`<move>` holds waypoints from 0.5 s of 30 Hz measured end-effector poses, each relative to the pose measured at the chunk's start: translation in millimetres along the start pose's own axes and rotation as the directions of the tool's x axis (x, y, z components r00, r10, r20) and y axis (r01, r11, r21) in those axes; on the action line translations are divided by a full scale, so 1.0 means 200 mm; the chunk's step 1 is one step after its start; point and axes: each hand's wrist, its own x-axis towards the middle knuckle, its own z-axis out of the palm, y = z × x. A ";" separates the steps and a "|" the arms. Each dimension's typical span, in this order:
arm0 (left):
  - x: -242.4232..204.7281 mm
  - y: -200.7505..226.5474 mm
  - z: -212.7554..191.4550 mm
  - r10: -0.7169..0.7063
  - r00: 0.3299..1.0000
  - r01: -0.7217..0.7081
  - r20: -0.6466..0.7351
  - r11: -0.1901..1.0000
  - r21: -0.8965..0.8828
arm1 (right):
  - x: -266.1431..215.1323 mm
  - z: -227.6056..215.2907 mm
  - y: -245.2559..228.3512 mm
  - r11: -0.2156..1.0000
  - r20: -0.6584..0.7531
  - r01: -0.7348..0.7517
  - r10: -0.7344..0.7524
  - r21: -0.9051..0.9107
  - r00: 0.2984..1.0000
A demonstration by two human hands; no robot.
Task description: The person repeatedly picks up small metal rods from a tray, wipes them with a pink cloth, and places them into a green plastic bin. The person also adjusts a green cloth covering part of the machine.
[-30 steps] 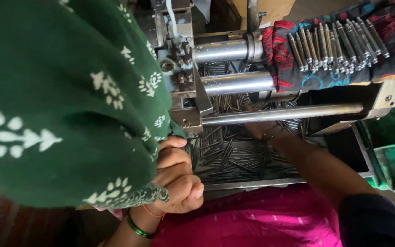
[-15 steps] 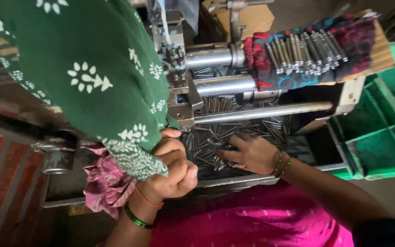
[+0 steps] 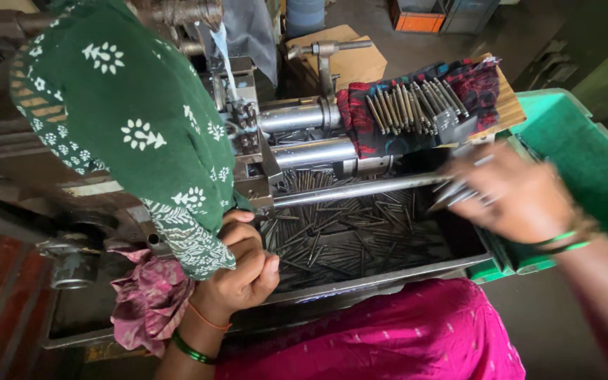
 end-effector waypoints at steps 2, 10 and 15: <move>-0.01 0.00 0.00 0.004 1.000 -0.004 0.001 1.000 -0.001 | -0.13 -0.07 0.25 0.991 -0.142 -0.096 0.082 -0.094 0.986; -0.01 0.00 0.01 0.008 1.000 -0.008 0.002 1.000 0.002 | -0.51 0.19 0.94 0.849 -0.034 -0.421 0.454 0.318 0.890; -0.01 0.00 0.01 0.001 1.000 -0.001 -0.004 1.000 0.005 | -0.35 0.17 0.65 0.849 -0.104 -0.520 0.511 -0.091 0.853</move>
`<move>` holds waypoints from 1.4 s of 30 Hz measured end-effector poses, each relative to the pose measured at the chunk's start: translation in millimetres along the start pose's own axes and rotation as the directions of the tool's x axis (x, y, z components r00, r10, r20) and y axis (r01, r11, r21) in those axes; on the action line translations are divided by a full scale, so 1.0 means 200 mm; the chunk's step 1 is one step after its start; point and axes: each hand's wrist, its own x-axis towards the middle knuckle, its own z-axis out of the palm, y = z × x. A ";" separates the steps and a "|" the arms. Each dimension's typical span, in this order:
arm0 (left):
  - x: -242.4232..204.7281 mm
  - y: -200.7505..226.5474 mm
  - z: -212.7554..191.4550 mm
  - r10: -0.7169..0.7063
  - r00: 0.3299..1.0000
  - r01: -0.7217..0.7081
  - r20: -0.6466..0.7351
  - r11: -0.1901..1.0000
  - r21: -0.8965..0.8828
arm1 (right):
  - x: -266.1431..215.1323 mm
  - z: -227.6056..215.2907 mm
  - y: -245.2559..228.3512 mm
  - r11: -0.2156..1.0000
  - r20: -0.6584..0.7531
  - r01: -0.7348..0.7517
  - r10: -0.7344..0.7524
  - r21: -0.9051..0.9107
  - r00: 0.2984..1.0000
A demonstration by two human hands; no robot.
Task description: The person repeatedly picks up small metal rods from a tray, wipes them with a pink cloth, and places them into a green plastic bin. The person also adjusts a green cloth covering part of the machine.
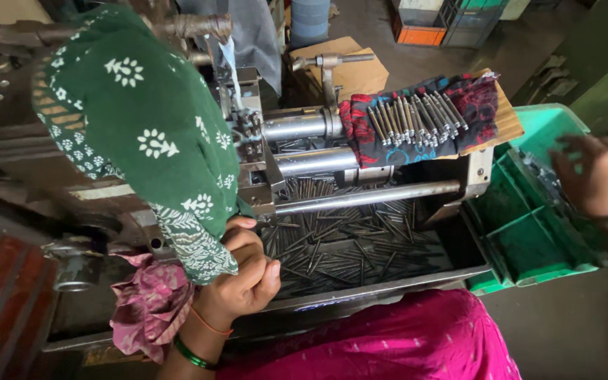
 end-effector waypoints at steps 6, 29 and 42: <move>0.02 0.01 0.00 -0.005 1.000 0.005 -0.003 1.000 0.016 | 0.33 -0.04 -0.67 0.981 -0.067 0.186 -0.182 0.049 0.981; -0.05 -0.03 -0.02 0.075 0.997 -0.074 -0.015 0.997 0.036 | 0.53 0.12 -1.33 0.831 -0.251 0.340 -0.250 0.439 0.935; -0.13 -0.08 0.00 0.097 0.995 -0.097 0.024 0.995 -0.001 | 0.76 0.34 -2.04 0.439 0.091 0.104 -0.400 0.892 0.912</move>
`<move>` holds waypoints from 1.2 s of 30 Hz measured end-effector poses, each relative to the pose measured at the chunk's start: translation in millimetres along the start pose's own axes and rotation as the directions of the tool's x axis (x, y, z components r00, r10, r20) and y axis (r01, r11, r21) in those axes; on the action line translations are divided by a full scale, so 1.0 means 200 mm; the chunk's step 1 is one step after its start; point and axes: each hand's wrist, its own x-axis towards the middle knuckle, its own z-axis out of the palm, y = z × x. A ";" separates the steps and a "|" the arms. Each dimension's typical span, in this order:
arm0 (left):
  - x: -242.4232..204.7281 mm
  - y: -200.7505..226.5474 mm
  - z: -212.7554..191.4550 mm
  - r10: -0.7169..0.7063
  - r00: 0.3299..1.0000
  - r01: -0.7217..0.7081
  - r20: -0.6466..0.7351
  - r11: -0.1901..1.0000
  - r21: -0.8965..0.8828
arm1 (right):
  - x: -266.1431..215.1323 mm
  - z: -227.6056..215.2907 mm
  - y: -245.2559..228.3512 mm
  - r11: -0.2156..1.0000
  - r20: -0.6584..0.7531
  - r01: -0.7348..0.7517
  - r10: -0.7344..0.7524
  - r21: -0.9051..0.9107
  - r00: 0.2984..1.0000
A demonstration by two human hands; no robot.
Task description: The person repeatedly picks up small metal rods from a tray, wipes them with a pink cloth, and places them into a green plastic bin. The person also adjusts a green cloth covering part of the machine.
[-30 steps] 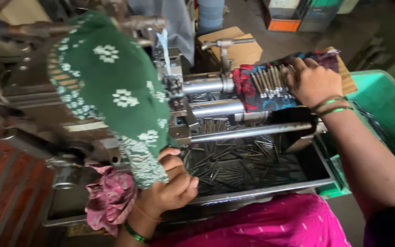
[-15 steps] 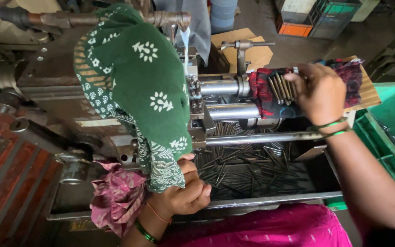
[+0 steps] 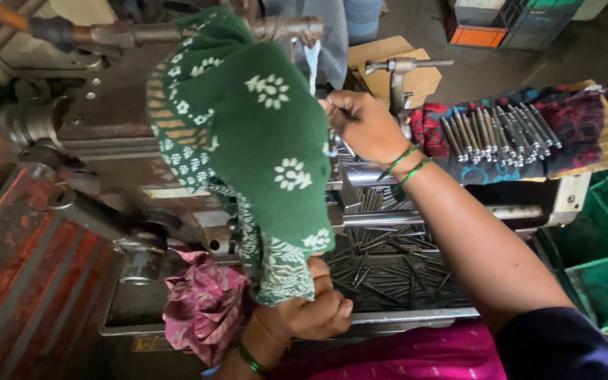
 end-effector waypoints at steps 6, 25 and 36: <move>-0.07 -0.02 0.02 0.071 0.996 -0.066 -0.050 0.994 0.092 | 0.02 0.06 0.10 0.903 0.129 -0.067 0.013 0.424 0.992; -0.01 0.01 -0.02 0.031 0.999 -0.029 -0.034 0.997 0.073 | -0.17 -0.15 0.20 0.999 -0.147 0.036 -0.036 -0.005 0.989; 0.01 0.02 -0.01 0.024 1.000 -0.023 -0.013 0.997 0.078 | -0.21 0.11 0.02 0.420 -0.252 0.020 0.506 0.908 0.825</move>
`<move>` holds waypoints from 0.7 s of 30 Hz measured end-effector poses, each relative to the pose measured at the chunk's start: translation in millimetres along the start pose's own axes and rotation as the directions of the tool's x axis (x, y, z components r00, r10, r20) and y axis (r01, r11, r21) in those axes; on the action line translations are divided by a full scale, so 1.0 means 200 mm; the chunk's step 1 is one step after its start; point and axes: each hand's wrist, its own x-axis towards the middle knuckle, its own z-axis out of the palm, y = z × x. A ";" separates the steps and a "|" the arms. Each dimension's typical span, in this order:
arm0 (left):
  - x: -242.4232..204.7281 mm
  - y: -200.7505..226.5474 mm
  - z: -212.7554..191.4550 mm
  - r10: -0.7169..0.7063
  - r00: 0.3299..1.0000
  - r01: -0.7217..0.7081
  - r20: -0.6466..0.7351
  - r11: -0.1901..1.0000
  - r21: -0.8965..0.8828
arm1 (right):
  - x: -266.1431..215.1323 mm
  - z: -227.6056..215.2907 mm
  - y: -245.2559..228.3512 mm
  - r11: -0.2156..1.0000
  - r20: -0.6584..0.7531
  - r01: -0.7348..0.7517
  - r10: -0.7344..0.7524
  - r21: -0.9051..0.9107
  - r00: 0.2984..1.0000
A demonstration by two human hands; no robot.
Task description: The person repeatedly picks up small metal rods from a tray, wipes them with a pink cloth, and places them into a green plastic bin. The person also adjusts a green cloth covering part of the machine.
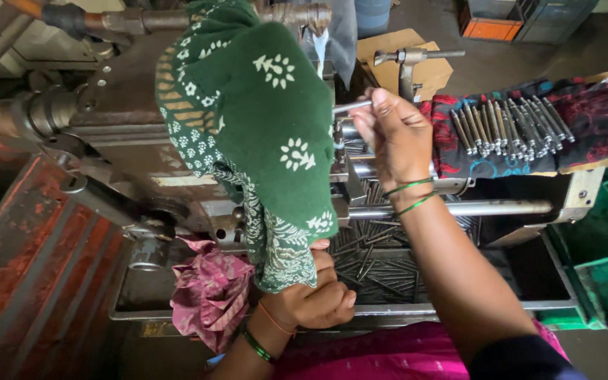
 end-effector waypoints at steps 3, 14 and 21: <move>-0.01 -0.01 -0.01 0.025 1.000 -0.025 -0.013 0.999 0.033 | -0.01 0.05 0.06 0.999 -0.005 -0.003 0.003 0.045 1.000; -0.01 -0.01 -0.02 0.009 1.000 -0.009 0.003 1.000 0.027 | 0.00 0.05 0.09 0.992 0.051 0.005 -0.011 0.126 0.999; 0.00 -0.01 -0.01 0.030 0.999 -0.030 -0.015 0.999 0.017 | 0.02 0.06 0.13 0.994 -0.029 0.018 -0.015 0.108 0.999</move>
